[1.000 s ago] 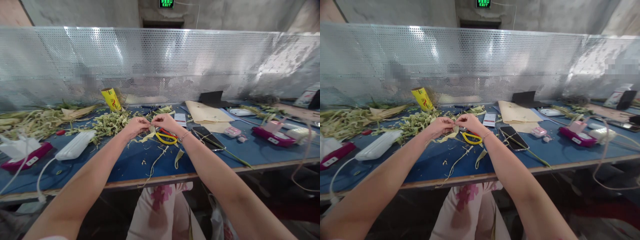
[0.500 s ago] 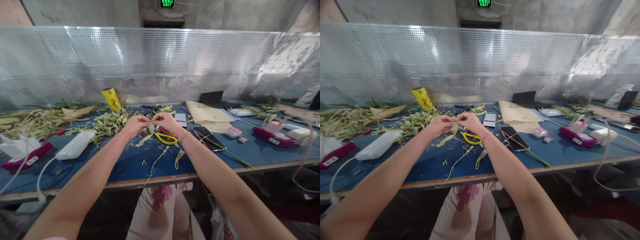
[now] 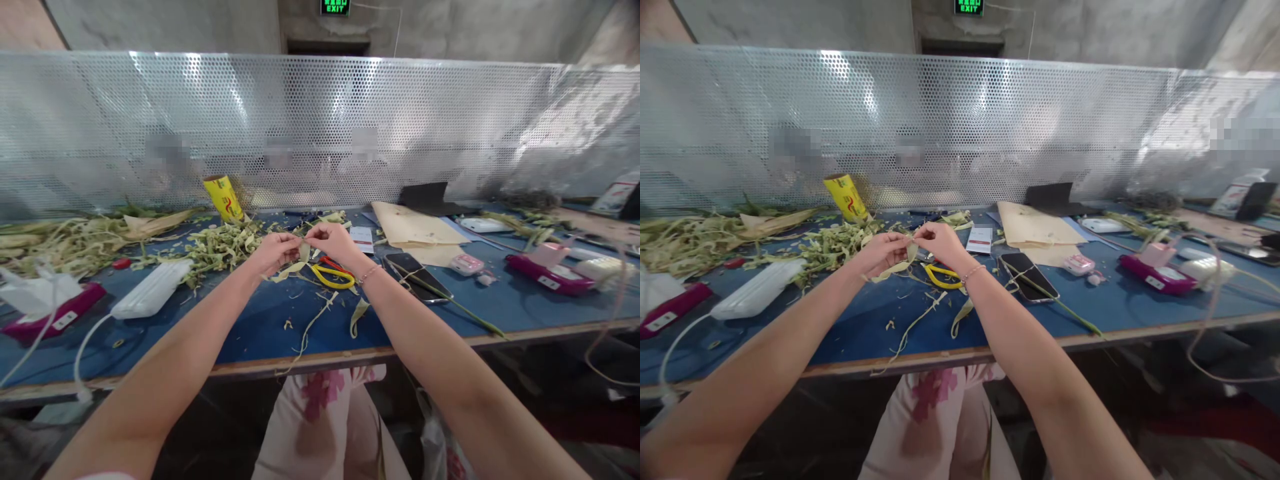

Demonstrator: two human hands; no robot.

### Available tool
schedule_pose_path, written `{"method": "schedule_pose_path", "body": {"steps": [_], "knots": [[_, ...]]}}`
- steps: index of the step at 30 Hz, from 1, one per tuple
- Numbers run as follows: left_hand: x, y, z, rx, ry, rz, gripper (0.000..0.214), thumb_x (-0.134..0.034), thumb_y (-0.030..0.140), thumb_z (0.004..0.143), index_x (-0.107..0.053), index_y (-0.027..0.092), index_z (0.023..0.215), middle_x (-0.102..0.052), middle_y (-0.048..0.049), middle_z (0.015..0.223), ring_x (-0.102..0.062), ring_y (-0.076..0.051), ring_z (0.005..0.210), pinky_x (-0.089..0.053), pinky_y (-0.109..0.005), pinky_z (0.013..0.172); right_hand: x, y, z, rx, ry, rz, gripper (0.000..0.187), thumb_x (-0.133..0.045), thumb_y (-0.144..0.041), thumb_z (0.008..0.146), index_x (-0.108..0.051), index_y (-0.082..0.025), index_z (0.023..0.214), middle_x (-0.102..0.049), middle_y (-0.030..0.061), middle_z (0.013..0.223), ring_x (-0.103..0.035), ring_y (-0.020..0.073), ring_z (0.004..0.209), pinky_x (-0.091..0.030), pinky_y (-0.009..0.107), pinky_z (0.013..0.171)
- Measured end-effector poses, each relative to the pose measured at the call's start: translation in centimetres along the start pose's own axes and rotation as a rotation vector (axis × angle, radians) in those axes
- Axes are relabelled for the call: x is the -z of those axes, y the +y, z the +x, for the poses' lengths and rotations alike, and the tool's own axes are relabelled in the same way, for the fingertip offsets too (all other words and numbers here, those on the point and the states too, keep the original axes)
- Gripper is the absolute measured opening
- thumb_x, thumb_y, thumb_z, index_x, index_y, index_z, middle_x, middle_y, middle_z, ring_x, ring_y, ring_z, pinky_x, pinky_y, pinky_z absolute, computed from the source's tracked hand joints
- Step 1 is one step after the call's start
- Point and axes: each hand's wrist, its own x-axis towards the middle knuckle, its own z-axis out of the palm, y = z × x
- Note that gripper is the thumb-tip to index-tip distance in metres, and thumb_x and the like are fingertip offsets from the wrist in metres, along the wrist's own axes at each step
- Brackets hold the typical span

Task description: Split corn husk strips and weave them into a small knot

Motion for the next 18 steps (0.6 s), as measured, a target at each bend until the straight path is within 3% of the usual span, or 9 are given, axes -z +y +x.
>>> {"method": "schedule_pose_path", "body": {"steps": [3,8,18], "knots": [[0.02,-0.35,0.37,0.050,0.024,-0.033,0.014,-0.072,0.018,0.061,-0.061,0.008,0.063,-0.060,-0.0024,0.052,-0.055,-0.007,0.047,-0.045,-0.020,0.054,-0.03,0.07,-0.11,0.046,0.016,-0.066,0.009,-0.057,-0.022,0.067,-0.060,-0.014,0.067,-0.062,0.0019,0.068,-0.055,0.0107,0.064,-0.045,0.025,0.065],[0.05,-0.23,0.48,0.011,0.047,-0.031,0.015,-0.075,0.015,0.055,-0.062,0.008,0.060,-0.060,-0.0015,0.049,-0.053,-0.007,0.044,-0.044,-0.020,0.049,-0.03,0.09,-0.18,0.071,0.018,-0.084,0.009,-0.057,-0.023,0.067,-0.060,-0.015,0.069,-0.063,0.0019,0.071,-0.056,0.0111,0.066,-0.045,0.025,0.066],[-0.10,0.24,-0.04,-0.137,0.051,0.053,0.021,-0.076,0.015,0.047,-0.059,0.011,0.057,-0.062,-0.0005,0.050,-0.057,-0.009,0.048,-0.045,-0.023,0.054,-0.43,-0.15,-0.12,-0.107,-0.051,0.153,0.014,-0.058,-0.029,0.067,-0.058,-0.015,0.068,-0.059,0.0003,0.064,-0.055,0.0095,0.061,-0.047,0.025,0.064]]}}
